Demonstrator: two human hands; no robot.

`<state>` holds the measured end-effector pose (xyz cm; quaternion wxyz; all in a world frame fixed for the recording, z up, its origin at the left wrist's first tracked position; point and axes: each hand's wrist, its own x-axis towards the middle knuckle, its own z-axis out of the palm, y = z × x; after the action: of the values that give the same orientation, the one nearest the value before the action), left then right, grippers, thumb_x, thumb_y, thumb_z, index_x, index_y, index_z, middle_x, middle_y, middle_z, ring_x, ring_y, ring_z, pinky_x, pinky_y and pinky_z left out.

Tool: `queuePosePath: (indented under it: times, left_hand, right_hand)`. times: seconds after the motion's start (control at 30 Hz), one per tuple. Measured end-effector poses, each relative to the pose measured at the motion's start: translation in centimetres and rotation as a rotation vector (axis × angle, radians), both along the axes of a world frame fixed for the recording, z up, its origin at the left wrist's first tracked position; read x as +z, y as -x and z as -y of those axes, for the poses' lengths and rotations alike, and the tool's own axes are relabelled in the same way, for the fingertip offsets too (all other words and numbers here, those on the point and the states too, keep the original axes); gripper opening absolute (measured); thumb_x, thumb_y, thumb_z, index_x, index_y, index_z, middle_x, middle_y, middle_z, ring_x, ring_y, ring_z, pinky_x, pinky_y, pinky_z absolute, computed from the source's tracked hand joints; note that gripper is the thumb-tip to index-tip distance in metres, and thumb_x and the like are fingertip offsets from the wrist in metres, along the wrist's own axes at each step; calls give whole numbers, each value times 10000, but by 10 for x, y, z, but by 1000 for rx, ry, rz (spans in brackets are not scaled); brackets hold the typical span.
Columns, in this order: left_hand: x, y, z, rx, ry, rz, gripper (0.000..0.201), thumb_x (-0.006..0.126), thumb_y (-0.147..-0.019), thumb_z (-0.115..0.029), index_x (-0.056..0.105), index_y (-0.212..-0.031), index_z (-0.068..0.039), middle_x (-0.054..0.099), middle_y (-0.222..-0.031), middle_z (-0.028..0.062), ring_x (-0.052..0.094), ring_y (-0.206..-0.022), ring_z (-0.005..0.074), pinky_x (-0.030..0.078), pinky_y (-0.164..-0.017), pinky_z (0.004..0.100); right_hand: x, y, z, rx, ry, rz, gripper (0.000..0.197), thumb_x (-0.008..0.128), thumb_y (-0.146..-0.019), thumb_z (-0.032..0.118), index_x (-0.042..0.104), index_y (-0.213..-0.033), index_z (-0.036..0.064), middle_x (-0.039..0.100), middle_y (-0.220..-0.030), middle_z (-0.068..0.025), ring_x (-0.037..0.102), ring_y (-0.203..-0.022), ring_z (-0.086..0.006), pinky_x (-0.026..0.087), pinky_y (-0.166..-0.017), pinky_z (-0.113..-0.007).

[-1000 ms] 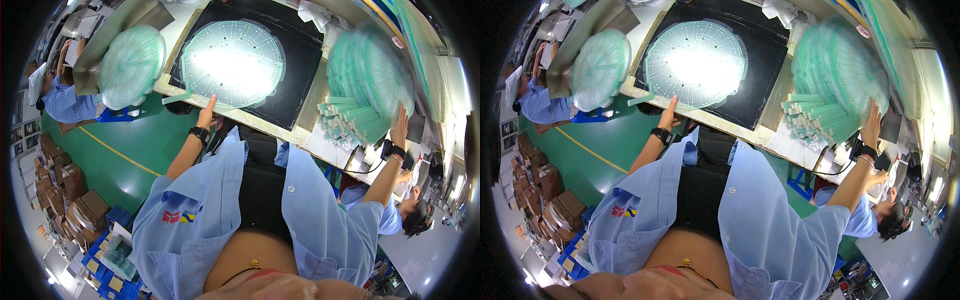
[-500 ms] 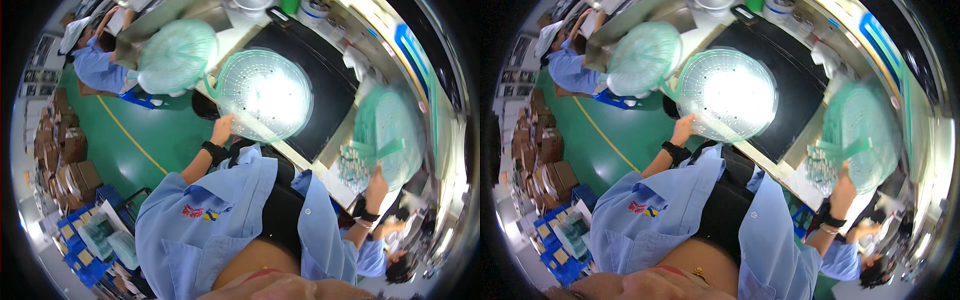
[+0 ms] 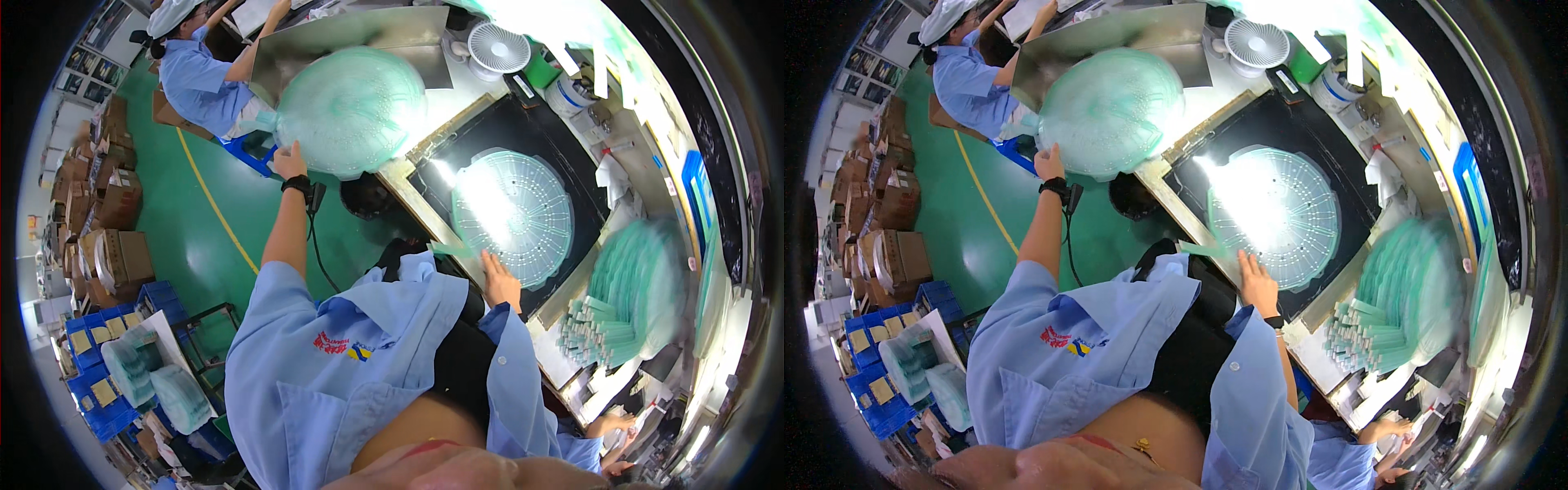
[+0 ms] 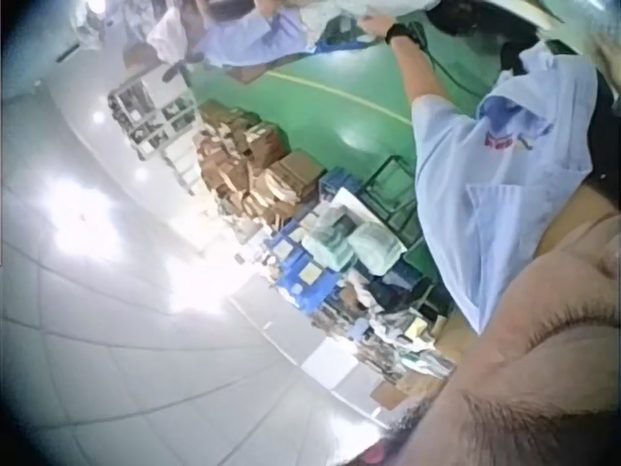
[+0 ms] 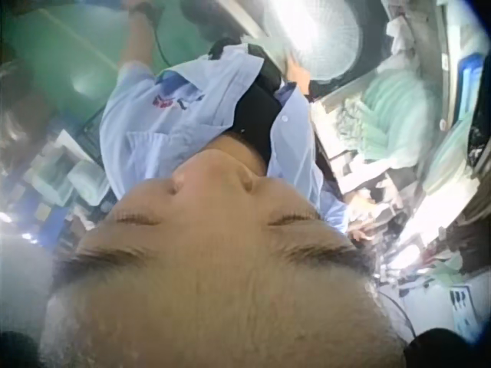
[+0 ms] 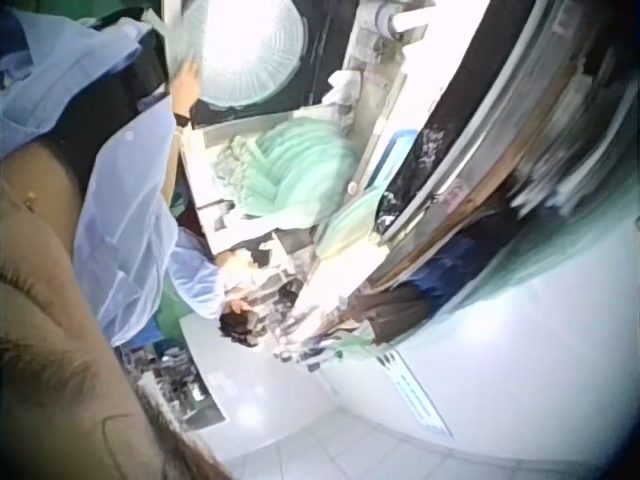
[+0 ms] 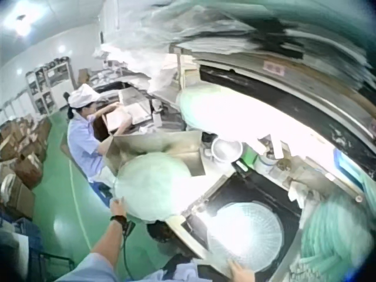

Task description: Inspecting and sorting circular components on a light board.

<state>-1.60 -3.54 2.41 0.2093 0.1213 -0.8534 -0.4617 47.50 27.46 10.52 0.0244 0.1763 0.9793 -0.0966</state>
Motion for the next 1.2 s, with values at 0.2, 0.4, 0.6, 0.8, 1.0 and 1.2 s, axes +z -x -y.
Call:
queuePosePath:
  times: [0.2, 0.4, 0.6, 0.8, 1.0, 1.2]
  left_hand:
    - [1, 28, -21, 212, -77, 111, 591, 793, -723, -404, 582, -1056, 35, 599, -1054, 215, 579, -981, 364, 463, -868, 458]
    - [-8, -30, -46, 183, -556, 190, 919, 754, -778, -475, 297, -1378, 52, 460, -1292, 259, 511, -1145, 354, 445, -958, 441]
    - [-7, -37, -73, 142, -948, 333, 917, 730, -818, -443, 178, -1359, 51, 458, -1295, 233, 521, -1131, 328, 483, -927, 517]
    - [-9, -63, -39, -78, -897, 412, 560, 516, -928, -533, 472, -1200, -45, 549, -1045, 118, 535, -741, 213, 461, -644, 361]
    - [-66, -175, 13, -679, -539, 1081, 339, 584, -916, -220, 503, -1232, -128, 605, -998, 85, 600, -886, 317, 508, -786, 400]
    - [-117, -298, 28, -1234, 52, 1027, 396, 646, -878, -203, 567, -1239, -60, 681, -981, 59, 658, -840, 214, 528, -743, 322]
  right_hand:
    - [12, 30, 16, 39, 15, 170, 659, 730, -767, 246, 476, -1373, 182, 542, -1328, -142, 627, -1011, -352, 568, -726, -420]
    - [14, 32, 20, -81, 19, -23, 652, 763, -735, 234, 524, -1338, 168, 486, -1365, -178, 456, -1250, -371, 401, -999, -454]
    - [3, 22, 22, -138, 92, -70, 640, 744, -736, 186, 512, -1331, 146, 479, -1352, -192, 453, -1238, -368, 412, -977, -457]
    - [7, -2, 6, -205, 150, -225, 537, 706, -770, 135, 541, -1282, 120, 487, -1347, -194, 477, -1238, -356, 418, -983, -438]
    - [51, -75, -48, -396, 85, -357, 483, 706, -792, 97, 586, -1259, 118, 518, -1336, -204, 504, -1221, -369, 402, -1023, -428]
    - [145, -202, -131, -609, -207, -364, 423, 598, -873, 81, 576, -1294, 117, 532, -1350, -170, 499, -1245, -340, 390, -1039, -426]
